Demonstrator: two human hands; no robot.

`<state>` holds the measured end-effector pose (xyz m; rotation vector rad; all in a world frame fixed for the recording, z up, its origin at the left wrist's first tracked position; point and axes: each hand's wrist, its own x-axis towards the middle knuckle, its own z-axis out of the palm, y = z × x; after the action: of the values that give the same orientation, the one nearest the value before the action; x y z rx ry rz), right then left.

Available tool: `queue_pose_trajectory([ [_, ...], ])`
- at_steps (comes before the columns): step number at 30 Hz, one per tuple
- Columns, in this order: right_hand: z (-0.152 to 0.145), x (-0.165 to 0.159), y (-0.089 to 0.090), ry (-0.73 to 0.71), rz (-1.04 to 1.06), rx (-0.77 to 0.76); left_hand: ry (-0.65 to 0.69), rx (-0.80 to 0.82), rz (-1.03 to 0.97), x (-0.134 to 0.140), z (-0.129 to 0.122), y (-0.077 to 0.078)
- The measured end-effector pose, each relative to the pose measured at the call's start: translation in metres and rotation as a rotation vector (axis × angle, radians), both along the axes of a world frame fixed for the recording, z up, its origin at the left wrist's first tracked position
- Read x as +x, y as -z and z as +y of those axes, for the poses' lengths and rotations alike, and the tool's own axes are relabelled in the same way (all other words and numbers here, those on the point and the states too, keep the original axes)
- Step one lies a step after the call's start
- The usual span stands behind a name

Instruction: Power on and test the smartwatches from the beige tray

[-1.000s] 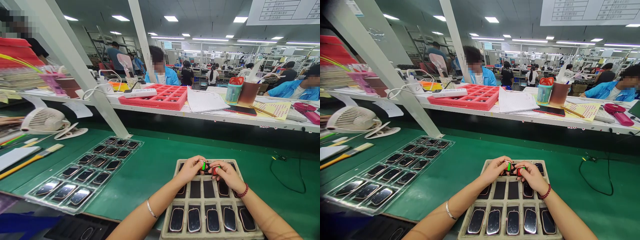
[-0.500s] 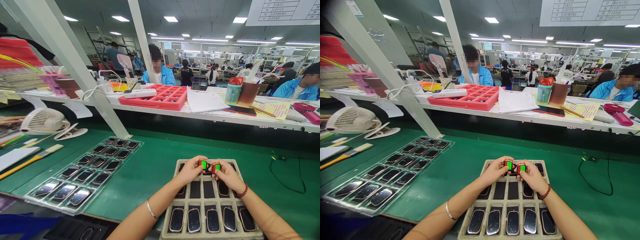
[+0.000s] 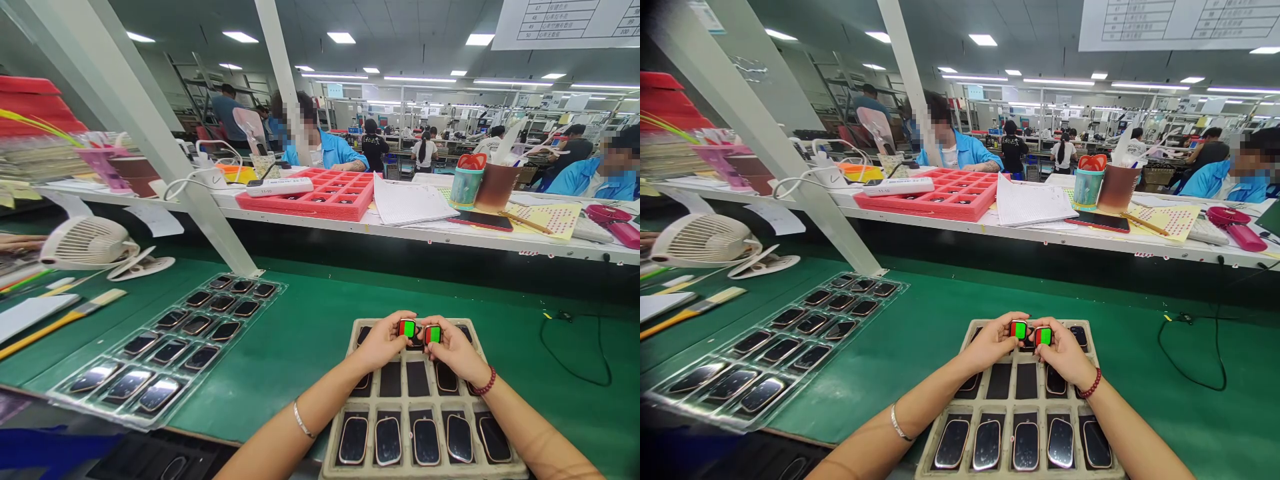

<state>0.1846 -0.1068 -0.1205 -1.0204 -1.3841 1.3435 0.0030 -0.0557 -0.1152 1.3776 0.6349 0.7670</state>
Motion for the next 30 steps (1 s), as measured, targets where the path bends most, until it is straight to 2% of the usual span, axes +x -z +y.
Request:
queue_pose_trajectory([
  [13, -0.0026, -0.0010, -0.0095, 0.012, -0.066, 0.017, 0.022, 0.037, 0.078, -0.0014, -0.0002, -0.0016],
  [30, -0.0009, 0.0041, -0.0065, 0.029, -0.026, -0.016, 0.009, 0.092, 0.131, -0.0023, 0.0006, -0.0051],
])
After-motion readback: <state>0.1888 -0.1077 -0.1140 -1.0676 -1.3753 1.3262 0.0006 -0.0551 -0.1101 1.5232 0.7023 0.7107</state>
